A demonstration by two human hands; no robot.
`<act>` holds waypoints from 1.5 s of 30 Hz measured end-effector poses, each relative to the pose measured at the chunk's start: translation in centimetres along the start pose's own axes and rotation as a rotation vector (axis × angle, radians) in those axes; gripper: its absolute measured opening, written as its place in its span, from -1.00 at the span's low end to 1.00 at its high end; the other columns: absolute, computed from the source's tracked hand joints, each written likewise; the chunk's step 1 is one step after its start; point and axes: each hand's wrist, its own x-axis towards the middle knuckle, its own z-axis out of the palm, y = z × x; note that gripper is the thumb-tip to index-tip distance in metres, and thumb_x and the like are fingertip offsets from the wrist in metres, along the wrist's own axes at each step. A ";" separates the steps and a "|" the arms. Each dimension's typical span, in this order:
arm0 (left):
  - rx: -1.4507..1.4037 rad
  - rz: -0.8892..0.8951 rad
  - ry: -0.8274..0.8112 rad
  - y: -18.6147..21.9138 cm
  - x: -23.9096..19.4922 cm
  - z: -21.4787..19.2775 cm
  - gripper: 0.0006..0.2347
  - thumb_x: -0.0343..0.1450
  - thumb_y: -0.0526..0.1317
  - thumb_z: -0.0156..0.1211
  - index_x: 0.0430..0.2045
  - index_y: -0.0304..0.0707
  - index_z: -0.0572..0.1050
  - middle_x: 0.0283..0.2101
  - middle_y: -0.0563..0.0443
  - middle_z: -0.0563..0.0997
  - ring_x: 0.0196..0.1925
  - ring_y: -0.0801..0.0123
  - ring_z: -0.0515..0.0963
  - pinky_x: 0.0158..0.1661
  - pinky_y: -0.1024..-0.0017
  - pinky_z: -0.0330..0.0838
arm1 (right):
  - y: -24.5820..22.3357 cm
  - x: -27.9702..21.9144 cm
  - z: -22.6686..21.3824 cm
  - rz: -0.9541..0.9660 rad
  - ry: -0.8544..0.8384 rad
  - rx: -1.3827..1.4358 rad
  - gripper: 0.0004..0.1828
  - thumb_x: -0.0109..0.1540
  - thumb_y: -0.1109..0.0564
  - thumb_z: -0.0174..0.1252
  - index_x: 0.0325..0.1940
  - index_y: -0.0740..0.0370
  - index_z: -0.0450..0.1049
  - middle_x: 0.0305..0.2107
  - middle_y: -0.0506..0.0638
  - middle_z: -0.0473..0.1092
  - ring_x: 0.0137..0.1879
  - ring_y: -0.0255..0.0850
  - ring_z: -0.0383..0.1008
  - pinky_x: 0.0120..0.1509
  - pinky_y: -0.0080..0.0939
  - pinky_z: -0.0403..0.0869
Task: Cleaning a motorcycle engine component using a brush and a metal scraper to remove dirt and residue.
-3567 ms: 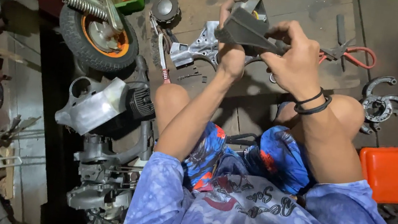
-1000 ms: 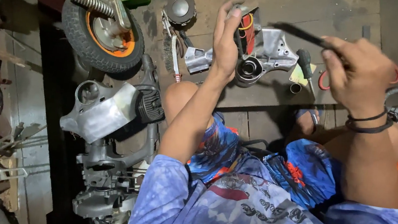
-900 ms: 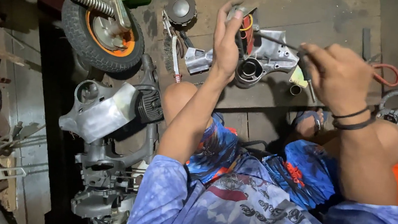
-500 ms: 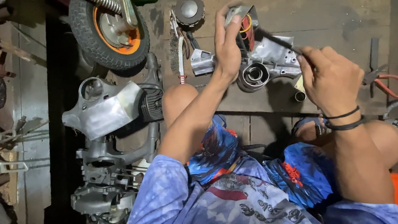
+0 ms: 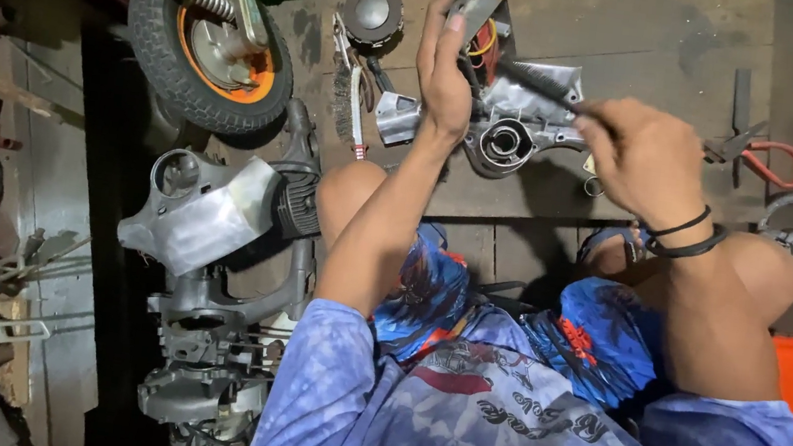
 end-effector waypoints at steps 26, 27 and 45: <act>-0.205 -0.310 -0.013 0.7 -0.8 0.6 -0.71 0.62 -0.09 -0.17 -0.02 -0.22 0.51 0.15 -0.07 0.53 0.22 0.24 0.46 0.11 0.33 0.37 | 0.3 0.4 0.7 -0.164 0.119 0.055 -0.72 0.47 0.06 0.11 0.21 0.08 0.62 -0.26 -0.02 0.53 -0.22 -0.08 0.51 -0.31 -0.10 0.39; -0.298 -0.363 -0.003 1.0 -0.8 0.7 -0.72 0.62 -0.08 -0.14 -0.01 -0.23 0.50 0.16 -0.08 0.49 0.12 0.29 0.49 -0.17 0.40 0.59 | 0.6 0.4 0.4 -0.201 0.074 0.076 -0.71 0.48 0.03 0.07 0.17 0.13 0.62 -0.20 0.00 0.58 -0.16 -0.04 0.55 -0.27 -0.07 0.41; -0.182 -0.483 0.178 -0.3 -0.5 0.6 -0.64 0.46 -0.01 0.16 0.06 -0.13 0.29 0.18 -0.14 0.39 0.27 0.16 0.35 0.33 0.16 0.18 | -0.8 0.7 0.6 -0.060 0.022 0.091 -0.69 0.45 0.07 0.05 0.18 0.18 0.59 -0.17 0.07 0.57 -0.12 0.14 0.54 -0.26 0.08 0.42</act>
